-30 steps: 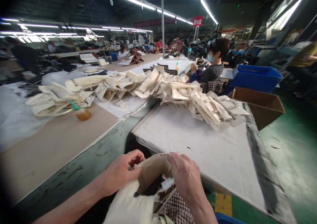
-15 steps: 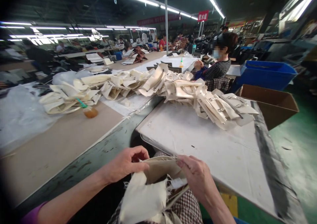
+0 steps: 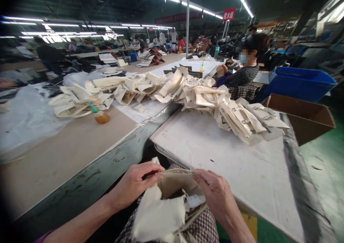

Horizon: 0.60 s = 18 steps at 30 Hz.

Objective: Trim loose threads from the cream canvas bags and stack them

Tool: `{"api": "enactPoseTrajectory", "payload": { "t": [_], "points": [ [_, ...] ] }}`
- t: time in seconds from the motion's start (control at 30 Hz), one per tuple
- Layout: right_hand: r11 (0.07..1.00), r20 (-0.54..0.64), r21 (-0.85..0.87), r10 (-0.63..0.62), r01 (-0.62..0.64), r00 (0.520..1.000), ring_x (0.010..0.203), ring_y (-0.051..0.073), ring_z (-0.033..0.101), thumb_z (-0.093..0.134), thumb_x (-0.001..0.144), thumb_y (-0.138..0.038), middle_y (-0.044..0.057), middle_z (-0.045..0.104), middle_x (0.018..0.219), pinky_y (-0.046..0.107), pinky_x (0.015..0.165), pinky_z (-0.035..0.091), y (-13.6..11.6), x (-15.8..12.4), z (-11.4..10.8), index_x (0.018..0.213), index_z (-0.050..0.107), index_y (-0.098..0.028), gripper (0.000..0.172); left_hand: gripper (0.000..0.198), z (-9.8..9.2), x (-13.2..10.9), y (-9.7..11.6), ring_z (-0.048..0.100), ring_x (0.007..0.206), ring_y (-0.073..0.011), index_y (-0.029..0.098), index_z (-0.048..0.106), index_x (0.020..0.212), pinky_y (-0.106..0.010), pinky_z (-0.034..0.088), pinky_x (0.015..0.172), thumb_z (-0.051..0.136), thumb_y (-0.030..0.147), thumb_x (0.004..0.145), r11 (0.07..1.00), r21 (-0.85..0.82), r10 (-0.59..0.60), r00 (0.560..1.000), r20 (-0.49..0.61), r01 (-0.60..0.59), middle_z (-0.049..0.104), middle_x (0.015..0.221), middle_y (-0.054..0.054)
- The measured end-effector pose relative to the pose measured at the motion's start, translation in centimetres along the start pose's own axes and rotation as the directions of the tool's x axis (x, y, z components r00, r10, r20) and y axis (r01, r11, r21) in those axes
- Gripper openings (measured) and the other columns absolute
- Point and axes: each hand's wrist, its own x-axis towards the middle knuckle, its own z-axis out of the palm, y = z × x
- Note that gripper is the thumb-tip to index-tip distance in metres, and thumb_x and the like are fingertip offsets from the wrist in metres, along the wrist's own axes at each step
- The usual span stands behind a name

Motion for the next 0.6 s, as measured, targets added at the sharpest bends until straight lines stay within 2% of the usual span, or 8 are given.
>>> {"api": "enactPoseTrajectory", "payload": {
  "t": [0.17,0.27,0.37,0.47,0.53,0.6],
  "points": [
    [0.998,0.094,0.059,-0.036,0.030,0.995,0.075,0.018,0.063,0.044,0.093,-0.041,0.003,0.066,0.080,0.025,0.066,0.045,-0.6,0.0,-0.8,0.080,0.068,-0.021,0.034,0.024,-0.2,1.4,-0.6,0.059,0.091,-0.0148,0.018,0.067,0.102,-0.021,0.046,0.082,0.045,0.017,0.092,0.987,-0.008,0.162,0.979,0.123,-0.163,0.065,0.098,-0.004],
    [0.996,0.108,0.082,-0.034,0.025,0.994,0.070,0.016,0.061,0.044,0.094,-0.040,0.002,0.063,0.076,0.024,0.061,0.042,-0.8,0.0,-1.0,0.085,0.069,-0.020,0.033,0.027,-0.3,2.8,-0.5,0.060,0.097,-0.0144,0.019,0.063,0.111,-0.022,0.045,0.088,0.048,0.012,0.090,0.964,-0.003,0.260,0.934,0.244,-0.268,0.065,0.106,-0.003],
    [0.997,0.092,0.076,-0.023,0.016,0.996,0.069,0.016,0.060,0.045,0.094,-0.037,0.002,0.063,0.077,0.025,0.062,0.041,-0.9,0.1,-0.9,0.087,0.070,-0.020,0.031,0.036,-0.3,3.9,-0.1,0.059,0.106,-0.0149,0.022,0.057,0.122,-0.025,0.043,0.095,0.055,0.011,0.088,0.932,0.068,0.313,0.888,0.338,-0.355,0.064,0.116,-0.002],
    [0.997,0.074,0.077,-0.010,0.004,0.997,0.072,0.016,0.061,0.046,0.094,-0.034,0.002,0.066,0.081,0.025,0.064,0.041,-0.9,0.4,-0.6,0.095,0.071,-0.021,0.028,0.043,-0.2,4.5,0.2,0.060,0.105,-0.0158,0.022,0.051,0.126,-0.026,0.046,0.093,0.060,0.011,0.086,0.904,0.148,0.336,0.879,0.337,-0.402,0.063,0.120,-0.003],
    [0.997,0.064,0.082,-0.003,-0.002,0.998,0.074,0.017,0.061,0.047,0.094,-0.034,0.002,0.067,0.083,0.025,0.064,0.041,-1.1,0.5,-0.5,0.098,0.071,-0.021,0.027,0.034,-0.1,4.7,0.5,0.062,0.100,-0.0157,0.021,0.054,0.117,-0.026,0.049,0.088,0.062,0.013,0.085,0.886,0.188,0.354,0.881,0.312,-0.423,0.064,0.117,-0.002],
    [0.997,0.063,0.080,0.000,-0.005,0.998,0.073,0.017,0.061,0.048,0.094,-0.033,0.002,0.067,0.081,0.025,0.064,0.041,-1.4,0.6,-0.5,0.097,0.071,-0.022,0.026,0.017,0.0,4.9,0.8,0.063,0.096,-0.0153,0.020,0.057,0.101,-0.025,0.051,0.083,0.062,0.014,0.086,0.867,0.220,0.380,0.879,0.289,-0.447,0.065,0.111,-0.001]
  ]
}}
